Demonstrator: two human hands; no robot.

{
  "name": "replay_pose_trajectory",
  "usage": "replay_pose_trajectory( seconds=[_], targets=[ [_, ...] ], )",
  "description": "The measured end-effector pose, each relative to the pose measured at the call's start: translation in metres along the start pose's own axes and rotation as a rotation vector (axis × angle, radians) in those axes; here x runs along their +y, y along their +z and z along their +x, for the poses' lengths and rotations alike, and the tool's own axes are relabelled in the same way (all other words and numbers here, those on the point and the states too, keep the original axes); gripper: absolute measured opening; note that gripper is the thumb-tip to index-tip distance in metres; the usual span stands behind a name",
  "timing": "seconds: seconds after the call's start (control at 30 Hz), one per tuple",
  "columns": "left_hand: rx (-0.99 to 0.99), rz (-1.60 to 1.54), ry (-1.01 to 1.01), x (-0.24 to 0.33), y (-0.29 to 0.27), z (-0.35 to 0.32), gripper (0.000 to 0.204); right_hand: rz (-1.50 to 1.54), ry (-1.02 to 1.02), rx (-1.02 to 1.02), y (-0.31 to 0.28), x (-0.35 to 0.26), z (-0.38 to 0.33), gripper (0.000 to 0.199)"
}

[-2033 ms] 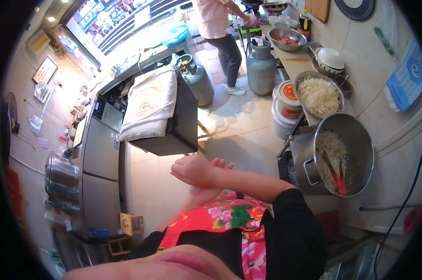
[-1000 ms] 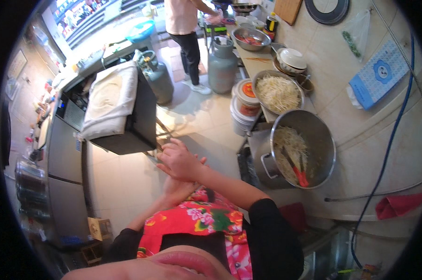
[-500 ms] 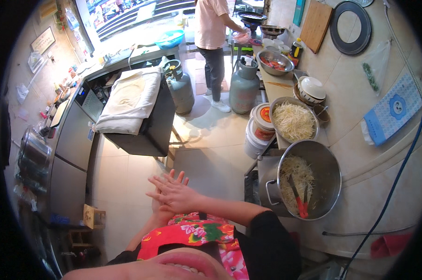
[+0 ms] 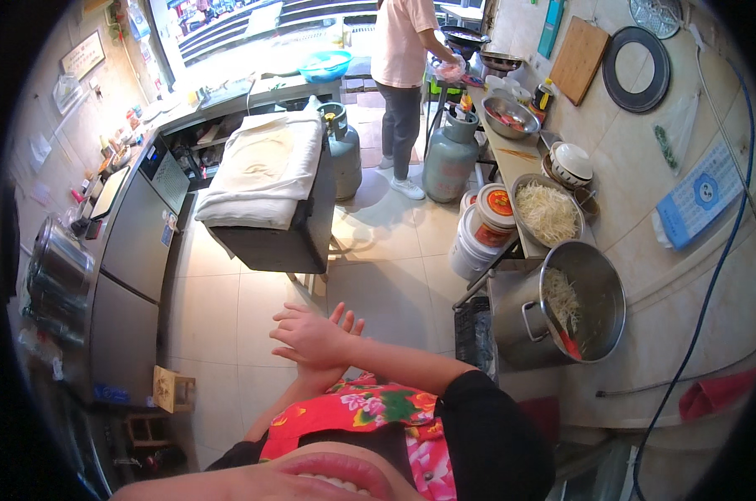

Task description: The person prepares a food wrap by placing a thin sheet on a cutting board, adding noodles and vegetables with tongs, drizzling sauce, and folding the sheet into a triangular packet. The finished wrap is placed into a plastic bag and handed to a customer.

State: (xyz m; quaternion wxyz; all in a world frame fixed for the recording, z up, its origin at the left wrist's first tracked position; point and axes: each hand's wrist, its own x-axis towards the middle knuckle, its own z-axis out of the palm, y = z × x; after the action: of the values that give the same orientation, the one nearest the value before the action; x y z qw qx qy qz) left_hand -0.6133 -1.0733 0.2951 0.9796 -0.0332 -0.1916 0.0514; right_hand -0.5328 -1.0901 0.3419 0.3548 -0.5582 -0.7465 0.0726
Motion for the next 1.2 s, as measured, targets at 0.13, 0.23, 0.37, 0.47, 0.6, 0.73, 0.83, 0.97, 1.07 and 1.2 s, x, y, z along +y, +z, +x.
replay_pose_trajectory(
  seconds=[0.13,0.23,0.37,0.47,0.6,0.73,0.83,0.97,1.07,1.2],
  targets=[
    [0.314,-0.006,0.167,0.069,0.038,-0.052,0.058,-0.087,0.032,-0.037,0.041,-0.005,0.043,0.033],
    [0.533,-0.004,0.297,0.121,0.060,-0.095,0.056,-0.035,-0.015,-0.106,0.085,-0.018,0.072,0.040],
    [0.466,0.039,0.444,0.181,0.065,-0.140,0.061,0.002,-0.091,-0.134,0.141,-0.044,0.117,0.052],
    [0.194,0.453,0.469,0.223,0.054,-0.154,0.062,0.128,-0.217,-0.212,0.171,-0.055,0.160,0.051],
    [0.325,0.194,0.515,0.269,0.042,-0.163,0.057,0.085,-0.343,-0.403,0.214,-0.064,0.220,0.042],
    [0.266,-0.044,0.420,0.313,0.045,-0.161,0.056,0.089,-0.344,-0.471,0.273,-0.054,0.296,0.043],
    [0.281,-0.079,0.479,0.369,0.066,-0.150,0.055,0.178,-0.305,-0.402,0.301,-0.019,0.360,0.043],
    [0.492,0.004,0.673,0.457,0.117,-0.138,0.055,0.216,-0.177,-0.131,0.316,0.016,0.454,0.043],
    [0.590,0.055,0.798,0.513,0.142,-0.126,0.054,0.229,-0.238,0.012,0.319,0.041,0.517,0.035],
    [0.622,0.276,0.818,0.569,0.142,-0.113,0.055,0.167,-0.250,-0.039,0.320,0.087,0.577,0.034]
  ],
)
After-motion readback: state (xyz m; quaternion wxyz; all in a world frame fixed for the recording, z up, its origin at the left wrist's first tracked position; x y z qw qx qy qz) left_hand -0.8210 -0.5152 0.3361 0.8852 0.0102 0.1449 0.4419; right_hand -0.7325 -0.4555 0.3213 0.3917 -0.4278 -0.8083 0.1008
